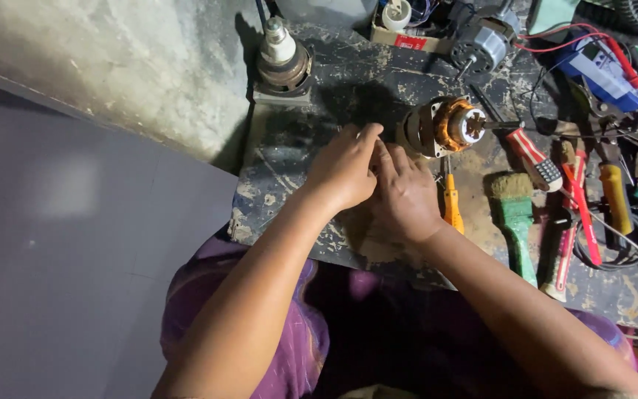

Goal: Disassembling an electric motor by removing housing screws and prying the casing apart to inspect internal components.

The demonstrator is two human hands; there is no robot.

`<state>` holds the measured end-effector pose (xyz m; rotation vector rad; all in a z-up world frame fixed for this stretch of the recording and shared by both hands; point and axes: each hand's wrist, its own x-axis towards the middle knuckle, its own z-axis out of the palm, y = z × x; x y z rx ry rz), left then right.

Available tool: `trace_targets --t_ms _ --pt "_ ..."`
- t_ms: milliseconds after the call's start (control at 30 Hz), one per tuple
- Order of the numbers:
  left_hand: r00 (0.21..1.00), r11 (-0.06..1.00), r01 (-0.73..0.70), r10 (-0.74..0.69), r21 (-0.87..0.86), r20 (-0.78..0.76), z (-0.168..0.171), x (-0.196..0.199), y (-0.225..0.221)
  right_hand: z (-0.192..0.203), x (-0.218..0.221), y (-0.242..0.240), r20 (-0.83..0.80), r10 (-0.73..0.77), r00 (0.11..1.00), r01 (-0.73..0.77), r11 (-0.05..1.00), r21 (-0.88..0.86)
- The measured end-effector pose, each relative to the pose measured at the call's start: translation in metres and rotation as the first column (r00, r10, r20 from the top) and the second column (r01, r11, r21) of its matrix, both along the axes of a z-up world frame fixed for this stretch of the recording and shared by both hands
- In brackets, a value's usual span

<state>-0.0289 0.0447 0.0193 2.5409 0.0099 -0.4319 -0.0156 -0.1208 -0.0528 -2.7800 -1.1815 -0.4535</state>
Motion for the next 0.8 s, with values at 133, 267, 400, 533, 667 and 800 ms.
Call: trace_targets --t_ms 133,267,400,533,667,800 --pt "0.999 0.999 0.034 -0.034 0.022 -0.009 0.018 -0.006 -0.005 0.041 -0.014 -0.02 -0.113 0.051 0.992 -0.04 0.995 0.093" --pt "0.996 0.979 0.089 -0.087 0.182 -0.019 0.007 -0.006 -0.012 0.043 -0.016 -0.052 -0.108 0.06 0.992 -0.032 0.971 0.238" --pt "0.999 0.968 0.051 -0.051 0.246 -0.006 0.006 -0.003 -0.013 0.031 -0.006 -0.085 -0.163 0.002 0.987 0.061 0.924 0.378" --pt "0.999 0.984 -0.033 0.032 0.177 0.005 0.013 0.003 -0.006 0.067 0.001 -0.101 -0.24 0.048 0.97 0.088 0.848 0.523" --pt "1.0 0.981 -0.017 0.014 0.192 0.018 0.031 0.004 -0.011 0.065 0.012 -0.12 -0.291 -0.045 0.956 0.212 0.789 0.576" --pt "0.993 0.994 -0.061 0.051 0.091 0.104 0.043 0.005 -0.03 0.072 0.017 -0.126 -0.365 -0.068 0.929 0.304 0.702 0.644"
